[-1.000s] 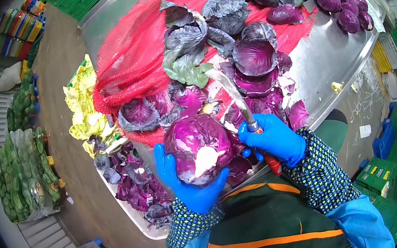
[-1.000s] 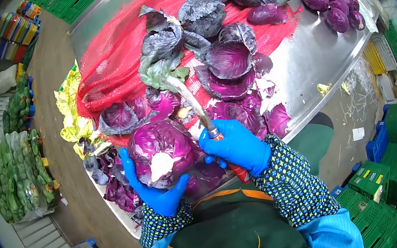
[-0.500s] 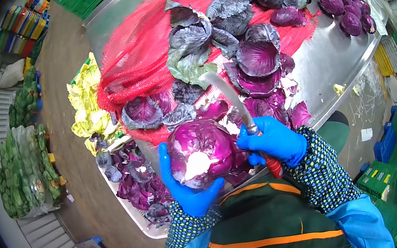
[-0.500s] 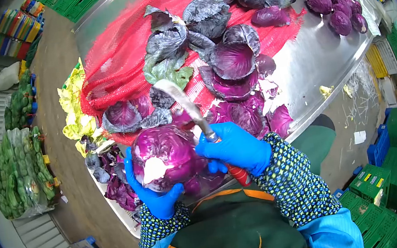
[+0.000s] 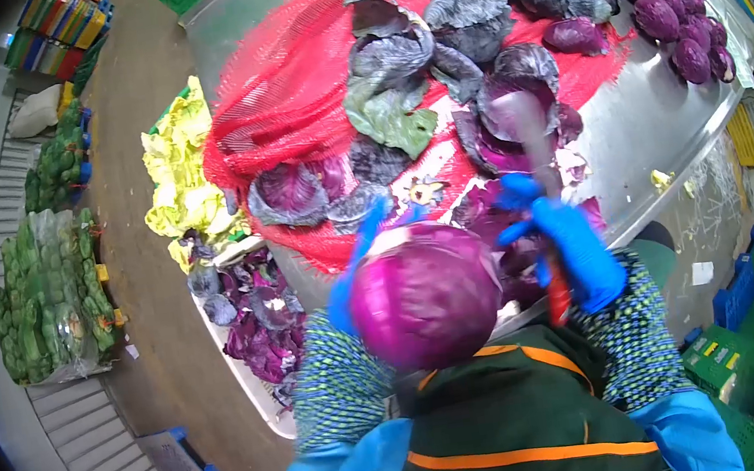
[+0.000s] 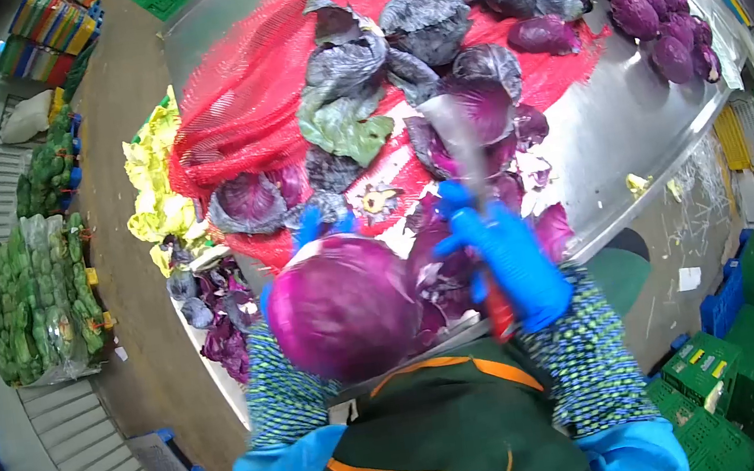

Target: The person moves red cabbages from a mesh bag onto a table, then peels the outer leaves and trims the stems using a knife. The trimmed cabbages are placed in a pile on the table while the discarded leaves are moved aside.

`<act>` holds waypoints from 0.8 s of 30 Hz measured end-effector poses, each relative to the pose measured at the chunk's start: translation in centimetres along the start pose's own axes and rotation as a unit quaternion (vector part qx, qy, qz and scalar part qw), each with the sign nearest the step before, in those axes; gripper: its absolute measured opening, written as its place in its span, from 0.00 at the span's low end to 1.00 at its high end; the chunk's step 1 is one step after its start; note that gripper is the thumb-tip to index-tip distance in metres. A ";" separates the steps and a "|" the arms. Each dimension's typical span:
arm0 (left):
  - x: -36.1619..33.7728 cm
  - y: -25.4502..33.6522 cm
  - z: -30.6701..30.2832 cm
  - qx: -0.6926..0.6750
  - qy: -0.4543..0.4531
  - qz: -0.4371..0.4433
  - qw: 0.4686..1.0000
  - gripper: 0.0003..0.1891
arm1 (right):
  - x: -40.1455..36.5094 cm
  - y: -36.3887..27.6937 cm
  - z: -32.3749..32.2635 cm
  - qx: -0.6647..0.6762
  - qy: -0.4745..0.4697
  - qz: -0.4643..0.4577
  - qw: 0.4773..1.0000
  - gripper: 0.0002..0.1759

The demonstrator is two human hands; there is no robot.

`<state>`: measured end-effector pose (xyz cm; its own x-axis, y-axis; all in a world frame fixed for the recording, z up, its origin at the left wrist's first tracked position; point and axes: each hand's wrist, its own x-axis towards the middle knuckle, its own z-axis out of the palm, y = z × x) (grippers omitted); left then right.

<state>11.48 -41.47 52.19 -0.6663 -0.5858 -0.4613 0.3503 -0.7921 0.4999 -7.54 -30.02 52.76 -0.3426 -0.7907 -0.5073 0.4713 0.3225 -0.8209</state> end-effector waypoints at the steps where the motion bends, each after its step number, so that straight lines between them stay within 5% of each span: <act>1: 1.5 0.7 -2.4 0.178 -0.023 0.027 0.983 0.31 | -0.4 0.5 1.3 0.050 -0.028 0.020 0.998 0.33; 2: 2.9 1.6 -5.1 0.350 -0.046 0.059 0.934 0.34 | -0.5 1.6 1.3 0.010 -0.040 0.052 0.998 0.32; 4: 1.0 -0.6 -3.9 0.374 -0.176 0.021 0.910 0.48 | 0.0 6.2 1.2 0.019 0.081 0.061 0.995 0.29; 6: 0.7 -5.3 -4.4 0.729 -0.057 0.150 0.665 0.56 | 0.0 9.9 0.7 -0.004 0.093 0.090 0.992 0.29; 8: 1.7 -6.3 -7.1 0.688 -0.025 0.231 0.688 0.58 | -0.4 10.8 -0.4 0.071 0.060 0.089 0.992 0.24; 10: 1.5 -6.3 -6.6 0.476 0.030 0.156 0.865 0.59 | -1.2 10.2 -1.9 -0.033 0.050 -0.028 0.998 0.23; 12: 1.9 -6.4 -6.9 0.533 0.005 0.153 0.832 0.59 | -1.5 8.7 -2.4 -0.145 0.047 -0.119 0.981 0.26; 14: 2.4 -6.6 -6.2 0.755 -0.020 0.240 0.610 0.59 | -1.8 7.3 -1.9 -0.325 0.013 -0.167 0.931 0.27; 15: 3.0 -6.9 -6.3 0.728 -0.015 0.262 0.633 0.55 | -1.5 7.2 -1.8 -0.429 0.020 -0.278 0.859 0.26; 16: 3.2 -7.2 -5.9 0.726 -0.020 0.265 0.634 0.55 | -1.8 6.5 -1.4 -0.477 0.035 -0.209 0.853 0.26; 18: 3.2 -8.1 -5.3 0.552 0.088 0.166 0.813 0.51 | -0.8 7.0 -2.1 -0.481 0.032 -0.241 0.842 0.26; 22: 3.7 -7.9 -4.9 0.673 0.041 0.242 0.697 0.50 | 0.3 6.7 -2.7 -0.545 -0.007 -0.251 0.800 0.27; 24: 3.9 -8.2 -5.2 0.665 0.047 0.232 0.709 0.49 | 0.8 6.5 -2.4 -0.583 -0.021 -0.217 0.783 0.26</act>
<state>9.44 -38.14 42.48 -0.6135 -0.7888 -0.0371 -0.4545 0.3143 0.8335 -6.72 -27.26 46.43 -0.2265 -0.9659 -0.1256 -0.7524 0.2554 -0.6072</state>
